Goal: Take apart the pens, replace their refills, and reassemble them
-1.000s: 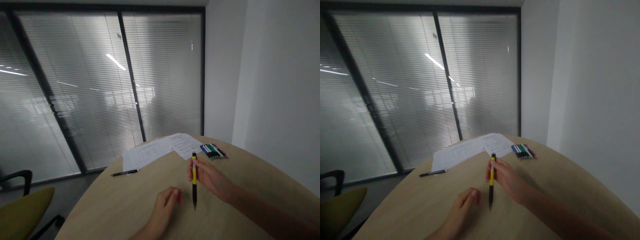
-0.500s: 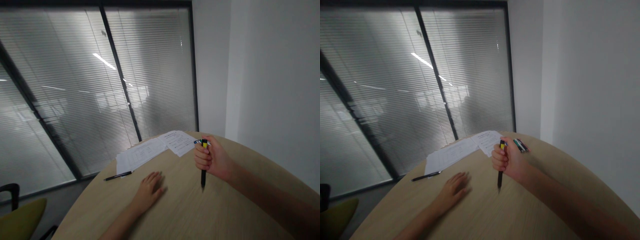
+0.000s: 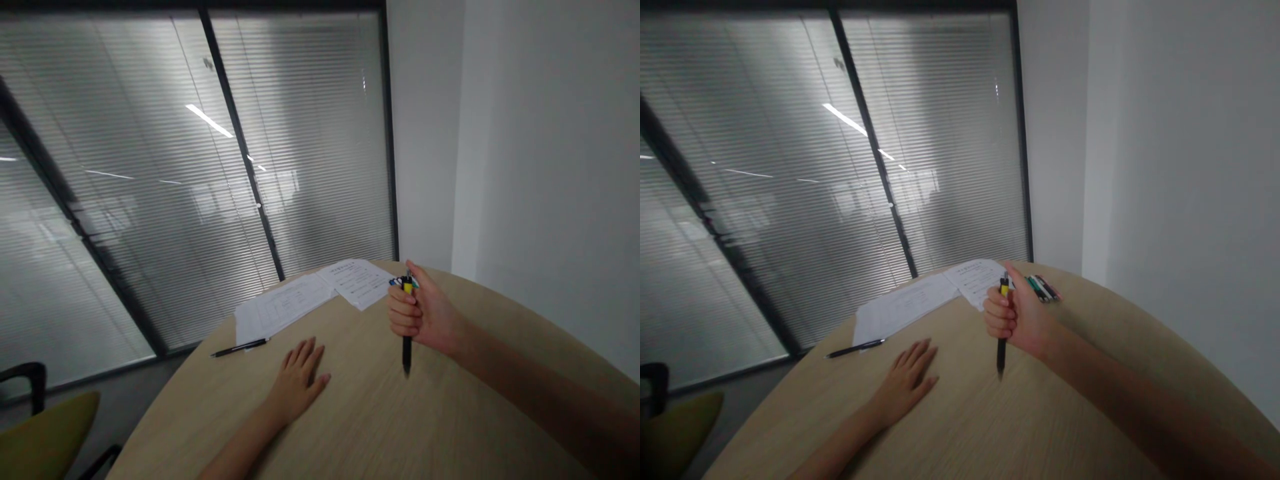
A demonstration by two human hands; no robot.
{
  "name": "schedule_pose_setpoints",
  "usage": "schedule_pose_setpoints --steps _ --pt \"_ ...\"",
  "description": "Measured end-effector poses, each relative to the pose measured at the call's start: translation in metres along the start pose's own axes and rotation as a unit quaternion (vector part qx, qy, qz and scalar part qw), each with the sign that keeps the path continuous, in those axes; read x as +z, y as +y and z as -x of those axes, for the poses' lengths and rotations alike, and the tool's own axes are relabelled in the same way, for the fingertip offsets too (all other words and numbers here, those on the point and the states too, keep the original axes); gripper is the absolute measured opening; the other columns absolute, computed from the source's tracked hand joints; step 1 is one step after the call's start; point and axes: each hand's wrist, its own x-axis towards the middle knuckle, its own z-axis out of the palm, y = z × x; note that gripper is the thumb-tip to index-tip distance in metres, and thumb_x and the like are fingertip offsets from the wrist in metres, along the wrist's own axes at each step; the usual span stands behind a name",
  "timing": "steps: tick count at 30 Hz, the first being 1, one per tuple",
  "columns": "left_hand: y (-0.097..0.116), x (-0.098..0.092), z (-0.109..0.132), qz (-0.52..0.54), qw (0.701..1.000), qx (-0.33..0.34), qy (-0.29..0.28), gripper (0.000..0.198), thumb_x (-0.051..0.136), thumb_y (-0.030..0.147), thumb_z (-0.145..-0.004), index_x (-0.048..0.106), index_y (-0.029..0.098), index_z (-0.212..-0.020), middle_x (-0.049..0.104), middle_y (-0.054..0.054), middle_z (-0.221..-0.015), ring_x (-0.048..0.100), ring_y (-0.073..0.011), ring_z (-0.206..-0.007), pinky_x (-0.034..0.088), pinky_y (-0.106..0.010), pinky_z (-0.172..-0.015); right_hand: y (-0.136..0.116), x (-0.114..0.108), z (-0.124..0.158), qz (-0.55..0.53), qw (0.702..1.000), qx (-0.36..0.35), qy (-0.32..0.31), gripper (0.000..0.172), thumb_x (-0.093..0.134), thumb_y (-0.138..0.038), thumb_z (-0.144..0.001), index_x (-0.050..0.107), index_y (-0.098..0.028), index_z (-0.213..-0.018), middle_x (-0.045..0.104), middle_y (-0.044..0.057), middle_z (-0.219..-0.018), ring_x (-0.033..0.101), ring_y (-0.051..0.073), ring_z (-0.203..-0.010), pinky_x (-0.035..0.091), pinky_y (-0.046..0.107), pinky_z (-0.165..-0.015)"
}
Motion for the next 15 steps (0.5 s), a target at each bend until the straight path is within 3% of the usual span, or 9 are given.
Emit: schedule_pose_setpoints --steps 9,15 --pt "0.0021 -0.0027 -0.0001 0.001 1.000 -0.006 -0.028 0.064 0.023 0.055 -0.083 0.026 0.013 -0.132 0.019 -0.011 -0.138 0.019 -0.0244 -0.126 0.020 -0.042 -0.100 -0.0013 -0.0055 0.0005 -0.015 0.999 -0.038 0.009 0.041 0.031 -0.041 -0.077 0.027 -0.020 -0.042 0.016 -0.009 -0.034 0.010 0.006 -0.029 0.016 0.018 -0.029" --pt "0.0031 -0.0054 0.0014 0.015 1.000 -0.002 -0.023 0.063 0.025 0.054 -0.083 0.029 0.012 -0.131 0.021 -0.013 -0.137 0.020 -0.0251 -0.126 0.021 -0.042 -0.100 -0.0024 0.0002 0.0015 -0.004 1.000 -0.017 0.017 0.051 0.026 -0.054 -0.080 0.027 -0.019 -0.043 0.017 -0.009 -0.035 0.011 0.005 -0.029 0.019 0.017 -0.029"
